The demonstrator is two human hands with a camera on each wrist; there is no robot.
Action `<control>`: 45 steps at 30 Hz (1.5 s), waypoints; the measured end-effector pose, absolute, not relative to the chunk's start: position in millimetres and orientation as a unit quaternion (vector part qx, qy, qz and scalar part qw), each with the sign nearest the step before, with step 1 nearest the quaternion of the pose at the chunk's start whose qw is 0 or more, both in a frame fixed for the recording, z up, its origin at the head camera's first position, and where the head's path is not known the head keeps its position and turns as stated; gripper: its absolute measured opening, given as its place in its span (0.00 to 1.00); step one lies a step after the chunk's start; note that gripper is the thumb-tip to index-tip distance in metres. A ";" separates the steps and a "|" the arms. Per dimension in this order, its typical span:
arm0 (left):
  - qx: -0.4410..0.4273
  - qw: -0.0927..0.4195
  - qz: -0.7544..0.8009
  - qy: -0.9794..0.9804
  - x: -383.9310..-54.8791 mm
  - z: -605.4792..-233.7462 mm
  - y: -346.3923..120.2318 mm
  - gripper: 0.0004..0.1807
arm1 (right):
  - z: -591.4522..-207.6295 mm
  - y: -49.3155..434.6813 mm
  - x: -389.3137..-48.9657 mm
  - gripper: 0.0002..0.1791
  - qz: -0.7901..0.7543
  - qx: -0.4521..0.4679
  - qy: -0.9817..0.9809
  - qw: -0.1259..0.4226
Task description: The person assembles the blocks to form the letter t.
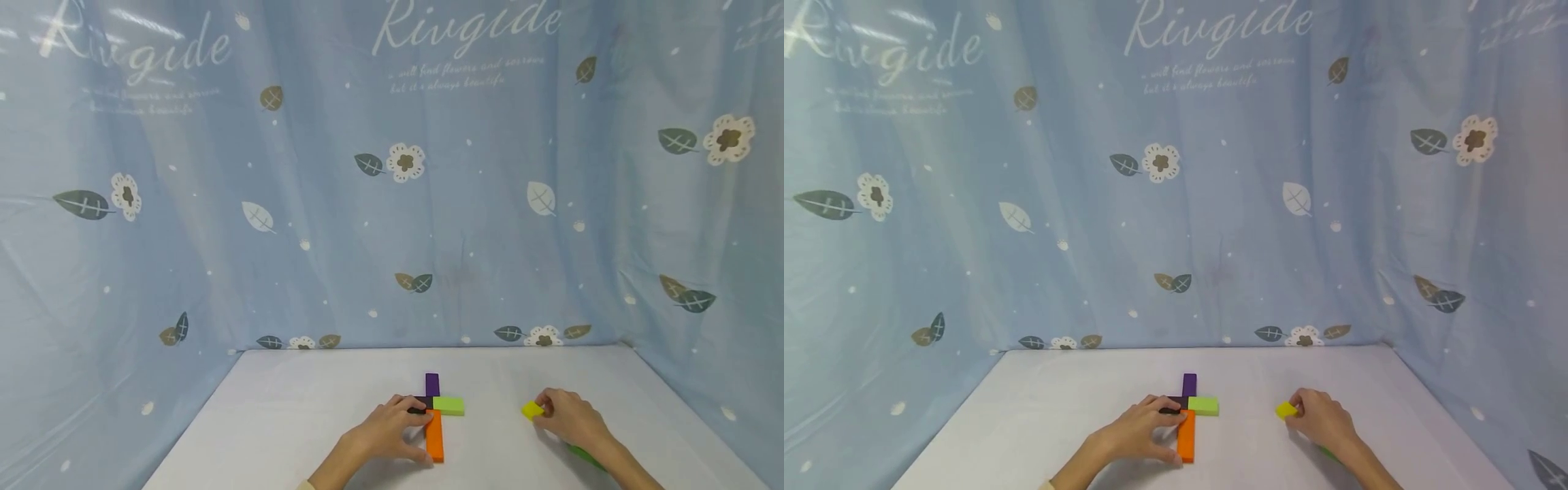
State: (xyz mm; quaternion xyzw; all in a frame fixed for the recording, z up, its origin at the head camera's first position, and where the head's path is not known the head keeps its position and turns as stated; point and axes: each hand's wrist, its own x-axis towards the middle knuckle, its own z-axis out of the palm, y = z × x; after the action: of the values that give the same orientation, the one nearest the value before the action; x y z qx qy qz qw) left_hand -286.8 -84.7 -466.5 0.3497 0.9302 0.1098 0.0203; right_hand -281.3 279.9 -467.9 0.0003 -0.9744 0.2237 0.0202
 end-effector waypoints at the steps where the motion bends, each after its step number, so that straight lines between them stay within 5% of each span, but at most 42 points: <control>1: 0.349 0.021 0.112 0.930 -287.2 -466.6 -84.8 0.41 | -467.6 279.6 -281.2 0.15 0.223 0.001 -0.975 0.021; 45: 0.354 0.029 0.106 0.929 -293.3 -462.9 -85.6 0.42 | -449.0 241.0 -245.3 0.14 0.243 0.038 -0.969 0.033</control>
State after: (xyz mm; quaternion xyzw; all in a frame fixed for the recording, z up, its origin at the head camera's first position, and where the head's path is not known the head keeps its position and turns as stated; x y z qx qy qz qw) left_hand -293.3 -85.6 -462.9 0.3538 0.9289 0.1059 0.0288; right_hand -245.3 241.0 -449.0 0.0384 -0.9687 0.2429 0.0334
